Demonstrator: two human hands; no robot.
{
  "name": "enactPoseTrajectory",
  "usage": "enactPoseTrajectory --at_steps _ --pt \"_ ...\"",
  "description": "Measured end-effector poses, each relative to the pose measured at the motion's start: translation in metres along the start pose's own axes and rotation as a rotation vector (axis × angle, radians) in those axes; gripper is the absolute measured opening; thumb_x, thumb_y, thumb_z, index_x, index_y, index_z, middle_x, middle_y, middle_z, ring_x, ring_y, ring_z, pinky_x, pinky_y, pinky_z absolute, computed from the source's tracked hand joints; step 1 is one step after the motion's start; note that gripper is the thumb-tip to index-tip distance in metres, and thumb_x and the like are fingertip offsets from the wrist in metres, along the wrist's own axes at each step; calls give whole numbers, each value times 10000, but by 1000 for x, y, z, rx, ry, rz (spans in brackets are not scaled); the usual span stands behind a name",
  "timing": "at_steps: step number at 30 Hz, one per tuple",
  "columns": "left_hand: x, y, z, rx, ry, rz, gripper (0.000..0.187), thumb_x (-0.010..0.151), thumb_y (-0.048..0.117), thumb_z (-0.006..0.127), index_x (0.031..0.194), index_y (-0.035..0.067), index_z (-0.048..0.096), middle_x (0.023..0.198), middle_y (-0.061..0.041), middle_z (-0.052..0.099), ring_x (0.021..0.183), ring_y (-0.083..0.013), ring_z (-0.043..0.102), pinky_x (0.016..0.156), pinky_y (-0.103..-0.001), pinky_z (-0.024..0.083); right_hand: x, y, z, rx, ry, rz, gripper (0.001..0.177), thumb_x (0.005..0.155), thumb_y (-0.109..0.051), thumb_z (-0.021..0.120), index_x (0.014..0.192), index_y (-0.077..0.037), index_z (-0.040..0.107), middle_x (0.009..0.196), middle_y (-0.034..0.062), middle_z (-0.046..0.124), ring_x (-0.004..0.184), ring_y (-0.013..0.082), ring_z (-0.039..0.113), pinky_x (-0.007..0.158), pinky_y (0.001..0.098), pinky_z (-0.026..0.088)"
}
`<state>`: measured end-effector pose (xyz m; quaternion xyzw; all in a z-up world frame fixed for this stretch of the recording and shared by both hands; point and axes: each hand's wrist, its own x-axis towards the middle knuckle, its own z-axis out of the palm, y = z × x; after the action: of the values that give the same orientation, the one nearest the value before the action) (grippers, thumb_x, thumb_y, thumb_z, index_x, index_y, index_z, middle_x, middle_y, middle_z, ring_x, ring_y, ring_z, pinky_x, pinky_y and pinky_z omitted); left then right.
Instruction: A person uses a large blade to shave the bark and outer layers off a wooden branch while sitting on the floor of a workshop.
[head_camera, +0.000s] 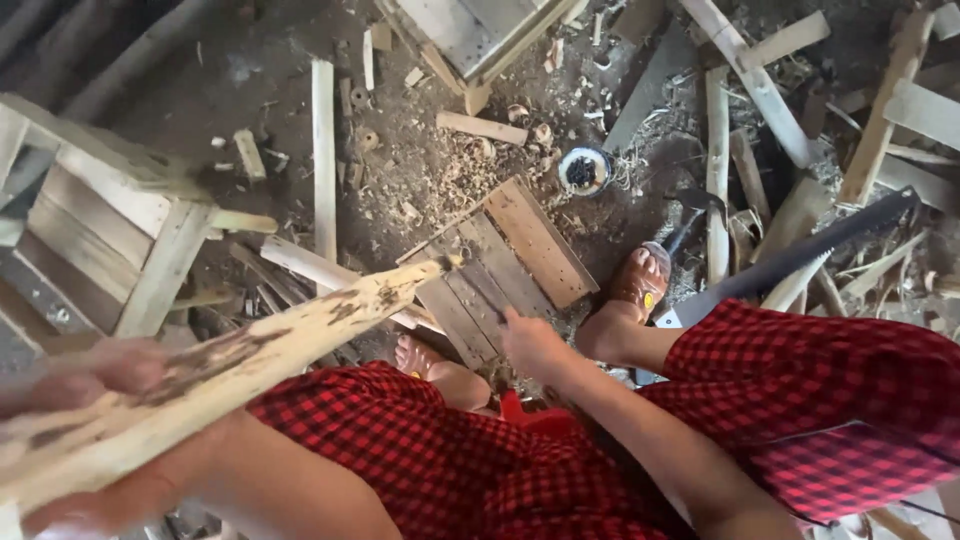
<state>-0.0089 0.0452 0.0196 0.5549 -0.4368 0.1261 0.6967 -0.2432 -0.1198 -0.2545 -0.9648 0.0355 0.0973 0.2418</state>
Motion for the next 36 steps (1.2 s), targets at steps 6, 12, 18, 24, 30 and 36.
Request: enactPoseTrajectory --at_steps 6,12,18,24,30,36 --pt "-11 9 14 272 40 -75 651 860 759 340 1048 135 345 989 -10 388 713 -142 384 649 -318 366 -18 -89 -178 -6 -103 -373 210 850 -35 439 953 21 612 1241 191 527 676 140 428 225 144 339" --pt "-1 6 8 410 -35 107 539 953 613 263 1081 91 311 999 -69 383 648 -212 447 569 -333 427 0 -48 -95 678 -355 608 302 866 -269 404 1116 -109 458 1015 247 614 886 447 604 724 527 489" --pt "-22 0 -17 117 -54 -13 563 925 643 351 1123 117 341 1056 -2 395 730 -161 470 706 -323 433 -28 -93 -183 496 -139 -18 268 775 9 459 1005 93 569 1039 263 529 298 216 511 211 301 442" --pt "-15 2 -17 127 -20 47 569 907 600 348 1274 169 403 967 -23 368 658 -139 440 602 -281 415 -6 -47 -104 766 -372 518 264 884 -169 408 1137 -94 419 849 163 651 633 264 635 516 379 524" --pt "3 11 7 232 -203 62 707 823 615 226 1451 329 381 1349 56 435 926 -193 428 974 -498 468 -24 -85 -180 541 -319 369 247 829 -97 491 1032 10 398 788 191 641 659 348 642 561 441 517" --pt "-14 -5 -2 41 -115 -54 616 875 625 314 1373 282 434 914 -46 395 1014 -208 427 1154 -498 361 -10 -85 -152 749 -205 155 231 961 -84 273 1062 -30 474 433 30 485 256 112 439 153 277 353"
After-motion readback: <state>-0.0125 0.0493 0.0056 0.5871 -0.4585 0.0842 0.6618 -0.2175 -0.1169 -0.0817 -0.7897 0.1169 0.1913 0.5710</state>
